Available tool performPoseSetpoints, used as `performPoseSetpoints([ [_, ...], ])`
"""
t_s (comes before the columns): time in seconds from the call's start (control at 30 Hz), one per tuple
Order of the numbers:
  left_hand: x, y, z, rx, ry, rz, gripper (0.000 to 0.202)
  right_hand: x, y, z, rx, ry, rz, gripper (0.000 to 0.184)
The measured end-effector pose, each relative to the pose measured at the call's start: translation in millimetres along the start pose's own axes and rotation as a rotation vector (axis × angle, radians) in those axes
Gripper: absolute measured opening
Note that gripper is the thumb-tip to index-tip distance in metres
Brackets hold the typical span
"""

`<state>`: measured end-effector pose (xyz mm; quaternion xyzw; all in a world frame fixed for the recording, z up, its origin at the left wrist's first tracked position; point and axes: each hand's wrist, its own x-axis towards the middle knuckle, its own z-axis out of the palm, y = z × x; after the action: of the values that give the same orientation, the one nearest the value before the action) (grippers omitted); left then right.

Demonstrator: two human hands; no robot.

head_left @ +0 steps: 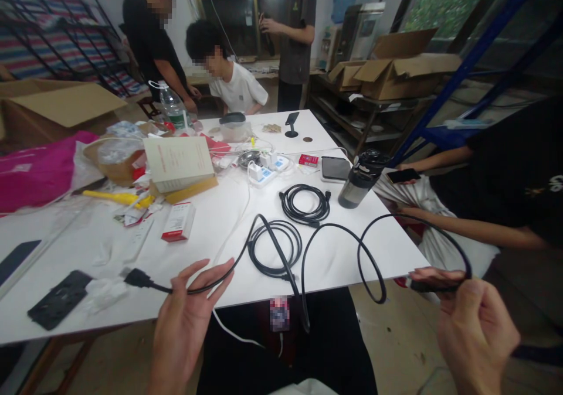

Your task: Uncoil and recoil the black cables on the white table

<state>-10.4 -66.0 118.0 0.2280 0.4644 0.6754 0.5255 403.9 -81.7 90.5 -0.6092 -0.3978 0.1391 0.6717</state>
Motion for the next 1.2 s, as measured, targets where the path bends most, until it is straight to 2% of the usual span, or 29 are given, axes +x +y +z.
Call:
performPoseSetpoints([
  [0.1,-4,-29,18.3,-0.063,-0.131,-0.162,0.056,-25,-10,22,-0.096,-0.212,-0.069,0.035],
  [0.2,-13,-62,41.8,-0.121,-0.241,-0.344,0.061,-62,-21,55,-0.129,-0.481,-0.195,0.026],
  [0.3,-24,-83,64.1,-0.164,-0.283,-0.445,0.069,-96,-31,92,-0.041,-0.696,-0.337,0.025],
  [0.37,-30,-86,74.2,-0.170,-0.268,-0.474,0.073,-110,-35,112,-0.054,-0.765,-0.483,0.027],
  [0.47,-36,-78,79.5,-0.167,-0.221,-0.517,0.073,-115,-37,125,-0.167,-0.802,-0.654,0.027],
  [0.6,-36,-66,75.3,-0.167,-0.213,-0.527,0.068,-108,-37,125,-0.247,-0.856,-0.776,0.033],
  [0.7,-31,-62,73.0,-0.210,-0.195,-0.554,0.060,-104,-37,123,-0.255,-0.901,-0.808,0.030],
  [0.83,-21,-55,75.1,-0.367,-0.070,-0.636,0.039,-102,-39,124,-0.293,-0.906,-0.793,0.038],
  [0.9,-17,-50,77.2,-0.409,-0.013,-0.692,0.036,-98,-41,126,-0.322,-0.854,-0.840,0.028],
  [0.97,-11,-45,79.4,-0.438,0.020,-0.694,0.034,-93,-43,128,-0.342,-0.812,-0.906,0.017],
  [1.03,-2,-43,80.8,-0.473,-0.007,-0.633,0.034,-87,-43,132,-0.332,-0.810,-0.963,0.013],
  [1.1,11,-46,80.5,-0.475,-0.088,-0.555,0.033,-83,-37,138,-0.310,-0.833,-0.988,0.008],
  [1.13,18,-50,79.4,-0.446,-0.135,-0.518,0.035,-82,-31,142,-0.314,-0.844,-0.983,0.009],
  [1.2,33,-61,74.9,-0.328,-0.200,-0.425,0.043,-81,-15,153,-0.366,-0.862,-0.949,0.026],
])
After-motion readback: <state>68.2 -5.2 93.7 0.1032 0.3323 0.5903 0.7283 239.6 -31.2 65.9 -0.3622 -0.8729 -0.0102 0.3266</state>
